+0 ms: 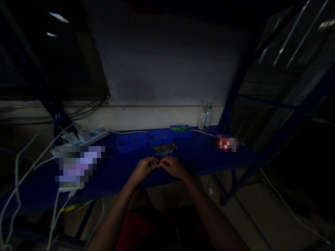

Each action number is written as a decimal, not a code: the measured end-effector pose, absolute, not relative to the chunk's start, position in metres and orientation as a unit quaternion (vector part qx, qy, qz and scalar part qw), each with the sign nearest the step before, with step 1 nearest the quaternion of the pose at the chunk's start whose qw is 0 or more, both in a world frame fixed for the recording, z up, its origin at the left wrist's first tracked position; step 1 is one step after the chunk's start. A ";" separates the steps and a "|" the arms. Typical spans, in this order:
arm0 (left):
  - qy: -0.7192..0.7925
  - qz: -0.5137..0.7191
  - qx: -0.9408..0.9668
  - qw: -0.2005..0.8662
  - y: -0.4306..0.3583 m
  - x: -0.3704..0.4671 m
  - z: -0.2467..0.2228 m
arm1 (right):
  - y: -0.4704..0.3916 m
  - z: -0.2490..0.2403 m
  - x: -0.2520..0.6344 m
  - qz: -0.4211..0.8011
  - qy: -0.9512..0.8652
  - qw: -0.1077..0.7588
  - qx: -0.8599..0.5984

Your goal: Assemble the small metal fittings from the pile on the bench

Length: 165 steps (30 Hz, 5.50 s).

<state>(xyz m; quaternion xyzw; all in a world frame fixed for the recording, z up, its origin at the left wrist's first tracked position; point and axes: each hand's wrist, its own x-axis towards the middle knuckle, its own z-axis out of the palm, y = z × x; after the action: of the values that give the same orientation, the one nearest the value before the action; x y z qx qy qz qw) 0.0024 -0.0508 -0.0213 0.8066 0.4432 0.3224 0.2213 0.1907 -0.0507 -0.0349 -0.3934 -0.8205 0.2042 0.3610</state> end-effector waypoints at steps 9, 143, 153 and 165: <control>0.451 0.333 0.799 0.216 -0.055 0.008 -0.015 | -0.048 -0.038 0.190 0.207 -0.797 0.391 -0.410; 0.409 0.352 0.811 0.224 -0.058 0.008 -0.010 | -0.046 -0.036 0.191 0.198 -0.825 0.360 -0.388; 0.428 0.284 0.841 0.173 -0.052 0.007 -0.014 | -0.052 -0.031 0.194 0.196 -0.786 0.417 -0.412; 0.421 0.358 0.801 0.230 -0.057 0.008 -0.008 | -0.046 -0.036 0.192 0.209 -0.808 0.363 -0.415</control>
<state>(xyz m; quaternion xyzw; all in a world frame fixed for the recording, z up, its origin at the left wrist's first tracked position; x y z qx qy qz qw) 0.0078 -0.0570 -0.0078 0.8014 0.4209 0.3575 0.2298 0.1915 -0.0463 -0.0363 -0.4146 -0.8079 0.2086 0.3631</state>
